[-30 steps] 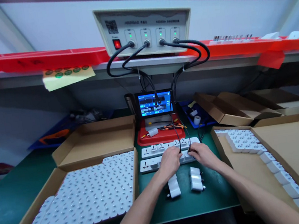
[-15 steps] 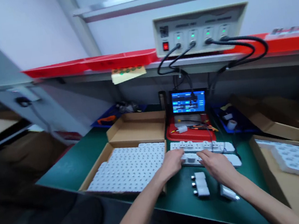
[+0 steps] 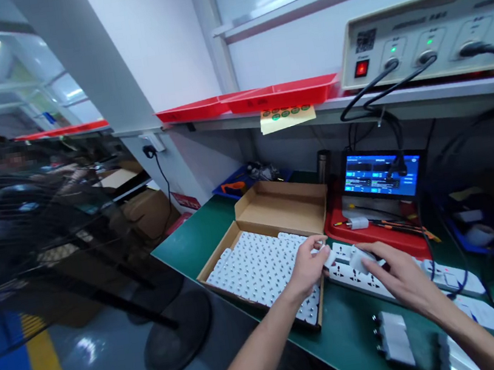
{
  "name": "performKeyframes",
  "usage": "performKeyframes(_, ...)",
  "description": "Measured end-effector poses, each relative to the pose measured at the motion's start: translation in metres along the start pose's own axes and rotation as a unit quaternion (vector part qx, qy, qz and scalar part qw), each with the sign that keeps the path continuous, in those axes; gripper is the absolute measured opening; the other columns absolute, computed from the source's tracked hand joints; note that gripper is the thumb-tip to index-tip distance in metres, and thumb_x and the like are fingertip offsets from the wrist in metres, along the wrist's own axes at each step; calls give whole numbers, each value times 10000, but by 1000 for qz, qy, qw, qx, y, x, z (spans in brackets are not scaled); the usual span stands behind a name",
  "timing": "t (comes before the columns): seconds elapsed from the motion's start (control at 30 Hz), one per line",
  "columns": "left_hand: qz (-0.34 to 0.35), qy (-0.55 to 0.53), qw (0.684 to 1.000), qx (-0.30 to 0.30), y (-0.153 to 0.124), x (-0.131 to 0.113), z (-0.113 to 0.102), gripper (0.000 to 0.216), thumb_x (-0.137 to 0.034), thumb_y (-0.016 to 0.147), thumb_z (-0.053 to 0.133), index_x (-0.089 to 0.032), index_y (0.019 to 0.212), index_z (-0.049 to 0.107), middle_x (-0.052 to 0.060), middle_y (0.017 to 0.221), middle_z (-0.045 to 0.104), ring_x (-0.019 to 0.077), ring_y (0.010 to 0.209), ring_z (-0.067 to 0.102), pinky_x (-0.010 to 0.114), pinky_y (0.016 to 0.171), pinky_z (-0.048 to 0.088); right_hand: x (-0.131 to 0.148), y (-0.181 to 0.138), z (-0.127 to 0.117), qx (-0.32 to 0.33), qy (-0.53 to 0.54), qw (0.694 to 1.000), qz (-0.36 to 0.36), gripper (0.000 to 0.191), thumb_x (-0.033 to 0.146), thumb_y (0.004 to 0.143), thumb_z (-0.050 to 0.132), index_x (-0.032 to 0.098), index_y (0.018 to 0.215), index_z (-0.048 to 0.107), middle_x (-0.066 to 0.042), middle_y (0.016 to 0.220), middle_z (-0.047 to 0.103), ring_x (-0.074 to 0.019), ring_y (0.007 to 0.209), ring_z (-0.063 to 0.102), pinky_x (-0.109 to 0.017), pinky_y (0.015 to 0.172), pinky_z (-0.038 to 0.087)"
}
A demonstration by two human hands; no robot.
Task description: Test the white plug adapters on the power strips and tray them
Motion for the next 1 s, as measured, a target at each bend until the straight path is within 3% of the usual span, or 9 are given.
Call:
performKeyframes(0.1,7,20,998,-51,0,-1,-29,498,-497,870,814,-185,1233,676,55,1021,704,134,696,665,207,509,471,6,19,27,37,178,980,81,526,612,1055,466,230,1327,705,-133,1209,746,-282,961,764,-384,698,654)
performKeyframes(0.17,17,59,994,-93,4,-7,-62,492,-518,859,822,-181,1187,679,39,954,701,131,676,641,222,546,482,15,34,49,64,217,969,99,539,605,1058,453,220,1371,666,-113,1135,753,-272,933,764,-349,634,623)
performKeyframes(0.27,66,182,968,-159,16,-29,-126,394,-461,874,812,-182,1123,688,45,970,729,174,798,684,272,701,540,39,69,75,79,141,987,21,437,502,1017,588,213,1332,680,-107,1137,774,-284,1008,744,-377,785,606)
performKeyframes(0.4,105,447,871,-175,34,-61,-189,189,-278,966,707,-201,1140,707,82,1152,758,246,1100,706,355,993,531,69,123,115,72,-10,996,-57,291,343,991,680,213,1248,721,-102,1207,785,-290,1108,713,-390,970,524)
performKeyframes(0.57,52,683,725,-72,57,-59,-206,337,-139,1036,504,-230,1294,700,125,1319,655,250,1144,703,344,986,514,96,175,180,117,-164,975,-98,392,125,1045,522,216,1403,653,-123,1318,730,-250,1151,701,-316,938,481)
performKeyframes(0.7,38,712,701,-20,70,-49,-201,358,-59,1001,465,-211,1216,709,128,1244,675,249,1074,726,332,944,512,105,192,210,138,-220,960,-107,392,41,1002,490,188,1311,680,-140,1206,744,-256,1011,726,-320,839,478)
performKeyframes(0.8,31,711,702,-10,75,-43,-201,365,-28,978,479,-194,1230,684,143,1257,700,263,1092,732,335,932,507,110,193,207,137,-225,958,-112,307,80,1025,508,182,1233,710,-137,1138,756,-260,990,726,-320,830,481)
performKeyframes(0.87,23,707,707,-9,76,-39,-202,329,-59,990,509,-196,1236,680,146,1280,715,270,1124,730,335,940,506,113,185,190,124,-221,960,-121,237,169,1062,544,193,1229,711,-138,1186,746,-262,1040,713,-320,856,491)
performKeyframes(1.0,3,699,715,-8,73,-32,-201,292,-191,1078,455,-196,1246,693,161,1307,742,280,1167,729,343,955,510,112,142,114,69,-198,965,-157,265,280,1097,555,219,1299,714,-134,1217,737,-270,1131,686,-331,923,512)
Point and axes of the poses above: each hand's wrist, its own y-axis towards the middle knuckle, its own z-axis out of the palm, x = y × z, the point moved 8 cm from there along y, towards the middle knuckle
